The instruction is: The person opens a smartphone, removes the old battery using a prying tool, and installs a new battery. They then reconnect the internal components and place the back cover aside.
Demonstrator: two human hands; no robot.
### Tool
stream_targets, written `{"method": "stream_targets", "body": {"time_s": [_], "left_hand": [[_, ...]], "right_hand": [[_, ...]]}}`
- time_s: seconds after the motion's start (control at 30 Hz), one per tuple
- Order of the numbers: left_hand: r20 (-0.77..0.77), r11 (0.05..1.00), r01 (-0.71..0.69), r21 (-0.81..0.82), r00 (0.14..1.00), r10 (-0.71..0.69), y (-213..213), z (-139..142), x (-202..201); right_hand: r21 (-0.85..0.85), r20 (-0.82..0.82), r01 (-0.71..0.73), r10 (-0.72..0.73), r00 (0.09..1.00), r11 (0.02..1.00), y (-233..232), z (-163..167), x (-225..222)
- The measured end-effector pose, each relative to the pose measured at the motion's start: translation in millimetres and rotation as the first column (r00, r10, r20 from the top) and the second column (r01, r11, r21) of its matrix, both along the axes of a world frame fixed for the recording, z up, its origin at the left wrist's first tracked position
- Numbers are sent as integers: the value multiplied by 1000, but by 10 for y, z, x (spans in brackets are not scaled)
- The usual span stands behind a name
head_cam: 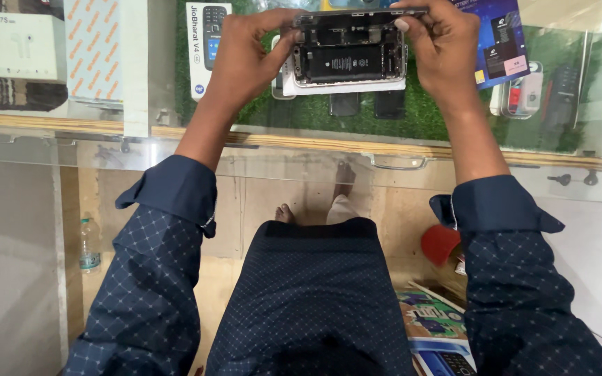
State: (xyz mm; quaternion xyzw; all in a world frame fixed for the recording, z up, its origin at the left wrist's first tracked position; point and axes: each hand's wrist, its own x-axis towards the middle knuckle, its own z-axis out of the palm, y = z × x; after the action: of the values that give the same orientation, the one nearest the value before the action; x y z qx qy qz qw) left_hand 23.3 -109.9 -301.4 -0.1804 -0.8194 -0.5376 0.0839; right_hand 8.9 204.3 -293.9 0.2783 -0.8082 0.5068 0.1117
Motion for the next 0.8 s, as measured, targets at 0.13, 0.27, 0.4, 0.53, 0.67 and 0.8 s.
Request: {"method": "stream_targets", "body": {"time_s": [0.13, 0.27, 0.4, 0.53, 0.67, 0.8], "left_hand": [[-214, 999, 37, 30, 976, -29, -2, -6, -31], [-259, 997, 34, 65, 966, -16, -7, -37, -51], [-175, 1000, 2, 22, 984, 1, -45, -36, -71], [-128, 999, -5, 41, 992, 10, -53, -18, -109], [-172, 998, 15, 67, 985, -3, -68, -23, -157], [-131, 997, 6, 73, 991, 4, -33, -60, -190]], "right_hand": [[28, 27, 57, -58, 998, 998, 29, -36, -34], [28, 43, 64, -66, 997, 998, -29, 19, -8], [61, 53, 91, -94, 994, 994, -171, 221, 71], [-61, -85, 204, -208, 974, 977, -335, 395, 287], [-371, 36, 220, -223, 974, 902, -591, 769, 853], [-478, -116, -212, 178, 977, 852, -878, 1391, 1664]]}}
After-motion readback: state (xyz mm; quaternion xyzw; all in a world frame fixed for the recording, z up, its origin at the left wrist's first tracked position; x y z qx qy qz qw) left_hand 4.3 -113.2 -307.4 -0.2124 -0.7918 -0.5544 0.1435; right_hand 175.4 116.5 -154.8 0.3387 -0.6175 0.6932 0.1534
